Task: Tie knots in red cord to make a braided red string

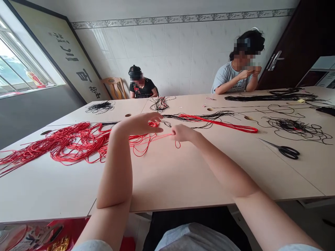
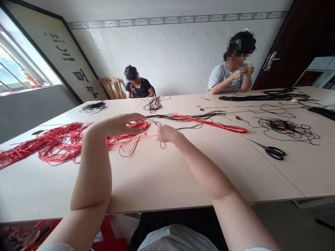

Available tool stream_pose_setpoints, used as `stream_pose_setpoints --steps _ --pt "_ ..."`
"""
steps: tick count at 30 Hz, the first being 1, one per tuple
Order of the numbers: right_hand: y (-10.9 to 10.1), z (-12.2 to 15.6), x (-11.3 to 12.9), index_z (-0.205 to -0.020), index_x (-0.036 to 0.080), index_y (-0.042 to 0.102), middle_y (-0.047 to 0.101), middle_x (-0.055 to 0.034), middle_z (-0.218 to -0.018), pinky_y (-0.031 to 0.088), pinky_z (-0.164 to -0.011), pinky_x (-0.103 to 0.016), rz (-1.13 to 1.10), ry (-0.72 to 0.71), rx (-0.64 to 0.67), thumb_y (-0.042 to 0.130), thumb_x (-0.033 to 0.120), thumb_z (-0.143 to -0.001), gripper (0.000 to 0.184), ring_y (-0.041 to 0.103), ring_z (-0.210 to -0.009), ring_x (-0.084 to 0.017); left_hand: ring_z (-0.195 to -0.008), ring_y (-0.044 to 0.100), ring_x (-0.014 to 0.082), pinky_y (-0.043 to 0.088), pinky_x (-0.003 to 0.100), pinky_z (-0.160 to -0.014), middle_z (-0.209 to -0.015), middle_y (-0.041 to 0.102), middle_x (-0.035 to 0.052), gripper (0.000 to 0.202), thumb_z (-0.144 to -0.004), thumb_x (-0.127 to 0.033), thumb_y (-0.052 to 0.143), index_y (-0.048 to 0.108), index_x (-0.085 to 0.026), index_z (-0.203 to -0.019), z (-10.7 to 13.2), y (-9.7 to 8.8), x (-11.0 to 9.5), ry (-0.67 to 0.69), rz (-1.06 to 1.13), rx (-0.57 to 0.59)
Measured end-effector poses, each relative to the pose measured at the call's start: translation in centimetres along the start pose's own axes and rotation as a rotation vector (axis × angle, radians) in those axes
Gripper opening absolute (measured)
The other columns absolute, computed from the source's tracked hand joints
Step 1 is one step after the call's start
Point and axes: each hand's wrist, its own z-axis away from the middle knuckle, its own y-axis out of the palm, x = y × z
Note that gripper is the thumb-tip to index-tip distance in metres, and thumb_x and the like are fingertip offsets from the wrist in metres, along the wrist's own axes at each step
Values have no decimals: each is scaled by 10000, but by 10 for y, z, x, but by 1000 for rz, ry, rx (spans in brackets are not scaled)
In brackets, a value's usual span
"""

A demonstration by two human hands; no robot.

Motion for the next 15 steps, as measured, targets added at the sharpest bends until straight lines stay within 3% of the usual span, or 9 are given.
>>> stream_pose_setpoints --steps 4,9,13,15 --pt "-18 7 2 -752 194 501 596 -18 -697 288 -494 -242 -7 8 -228 495 342 -761 149 486 -566 -131 -1141 479 253 379 323 -902 -1369 457 36 742 -647 -501 649 395 -303 -1316 -37 26 7 135 -100 197" --pt "-29 12 0 -698 191 485 560 0 -625 278 -482 -233 -34 4 -350 497 350 -712 160 432 -522 -110 -912 579 215 425 287 -729 -1139 616 60 441 -703 -402 589 574 -226 -1107 -73 56 20 9 -142 275" --pt "-43 14 -13 -632 184 495 535 9 -553 272 -479 -238 -50 48 -400 516 344 -678 169 407 -487 -106 -781 586 205 414 294 -650 -954 659 69 180 -679 -262 598 662 -182 -826 -82 64 40 -102 -189 341" --pt "-53 16 -24 -607 178 510 548 3 -546 279 -480 -240 -65 87 -429 519 353 -672 187 417 -484 -110 -736 581 186 423 296 -649 -858 656 59 128 -691 -240 608 653 -162 -781 -85 65 51 -145 -209 379"
